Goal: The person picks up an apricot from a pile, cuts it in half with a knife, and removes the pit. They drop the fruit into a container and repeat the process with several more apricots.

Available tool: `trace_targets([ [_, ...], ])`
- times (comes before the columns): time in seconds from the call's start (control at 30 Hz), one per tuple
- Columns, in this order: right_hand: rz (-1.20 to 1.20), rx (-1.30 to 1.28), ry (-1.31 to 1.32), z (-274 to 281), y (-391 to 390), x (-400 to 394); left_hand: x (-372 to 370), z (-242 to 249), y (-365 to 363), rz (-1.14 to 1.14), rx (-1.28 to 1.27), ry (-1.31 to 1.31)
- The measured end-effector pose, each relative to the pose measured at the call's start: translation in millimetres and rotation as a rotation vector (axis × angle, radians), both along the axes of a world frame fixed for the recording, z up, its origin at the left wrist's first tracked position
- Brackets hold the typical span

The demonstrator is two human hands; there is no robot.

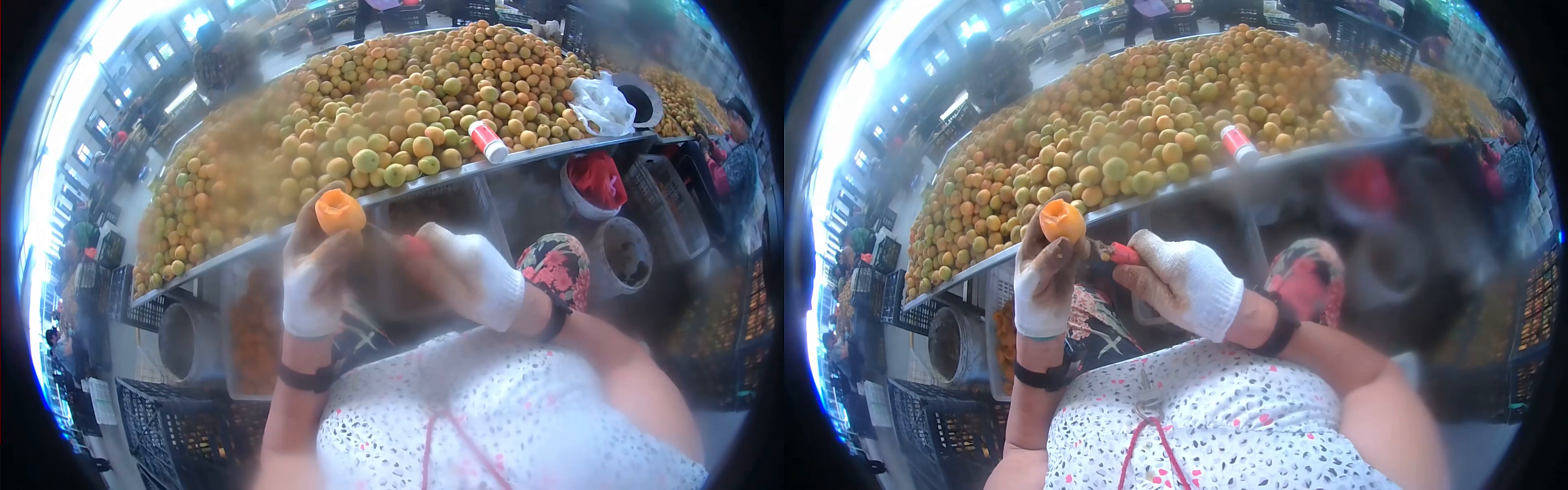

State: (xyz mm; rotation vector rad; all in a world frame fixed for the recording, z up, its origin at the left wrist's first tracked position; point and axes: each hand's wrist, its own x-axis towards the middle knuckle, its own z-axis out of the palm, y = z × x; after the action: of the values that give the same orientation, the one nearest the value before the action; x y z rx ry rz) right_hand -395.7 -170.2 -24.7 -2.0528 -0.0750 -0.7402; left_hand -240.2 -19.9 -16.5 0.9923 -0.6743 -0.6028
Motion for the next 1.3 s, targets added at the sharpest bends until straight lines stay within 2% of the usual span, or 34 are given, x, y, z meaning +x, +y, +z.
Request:
trace_targets([
  [0.03, 0.003, -0.001, 0.002, 1, -1, 0, -3, 1, 0, 0.003, -0.001, 0.002],
  [0.1, -0.067, -0.259, -0.022, 3, -6, 1, -9, 5, -1, 0.051, 0.018, 0.019],
  [0.13, -0.067, -0.259, -0.021, 3, -8, 2, -10, 6, 0, 0.052, 0.018, 0.021],
  [0.2, -0.105, -0.391, -0.003, 2, -12, 2, -11, 6, 2, -0.042, 0.059, 0.014],
  [0.43, -0.136, -0.482, 0.049, -2, -14, -3, -16, -2, 3, -0.149, 0.111, -0.043],
  [0.53, -0.14, -0.483, 0.063, -6, -13, -2, -23, -1, -2, -0.045, 0.091, -0.022],
  [0.6, -0.11, -0.235, 0.033, -11, -11, -1, -21, 1, -2, -0.022, 0.1, 0.017],
  [0.63, -0.109, -0.235, 0.034, -10, -11, 0, -20, 1, -1, -0.021, 0.1, 0.017],
  [0.7, -0.14, -0.018, 0.027, -7, -11, 2, -18, 0, 5, -0.029, 0.086, -0.001],
  [0.73, -0.146, -0.017, 0.029, -3, -9, 2, -22, -1, 5, -0.035, 0.087, 0.001],
  [0.8, -0.074, 0.19, 0.121, 6, -4, 4, -32, -2, 3, 0.024, 0.16, -0.075],
  [0.83, -0.08, 0.191, 0.122, 5, -3, 6, -36, -4, 1, 0.017, 0.161, -0.075],
  [0.9, 0.026, 0.196, -0.065, 1, -3, 11, -40, -7, -4, 0.047, 0.152, -0.155],
  [1.13, 0.107, 0.236, -0.034, -7, -11, 22, -36, -10, -2, 0.068, 0.192, -0.249],
  [1.2, 0.196, 0.4, -0.04, -16, -12, 32, -33, -10, 0, 0.079, 0.225, -0.275],
  [1.23, 0.195, 0.401, -0.041, -14, -12, 30, -32, -10, 0, 0.089, 0.258, -0.302],
  [1.3, 0.086, 0.223, -0.049, -6, -11, 24, -33, -10, -3, 0.068, 0.22, -0.254],
])
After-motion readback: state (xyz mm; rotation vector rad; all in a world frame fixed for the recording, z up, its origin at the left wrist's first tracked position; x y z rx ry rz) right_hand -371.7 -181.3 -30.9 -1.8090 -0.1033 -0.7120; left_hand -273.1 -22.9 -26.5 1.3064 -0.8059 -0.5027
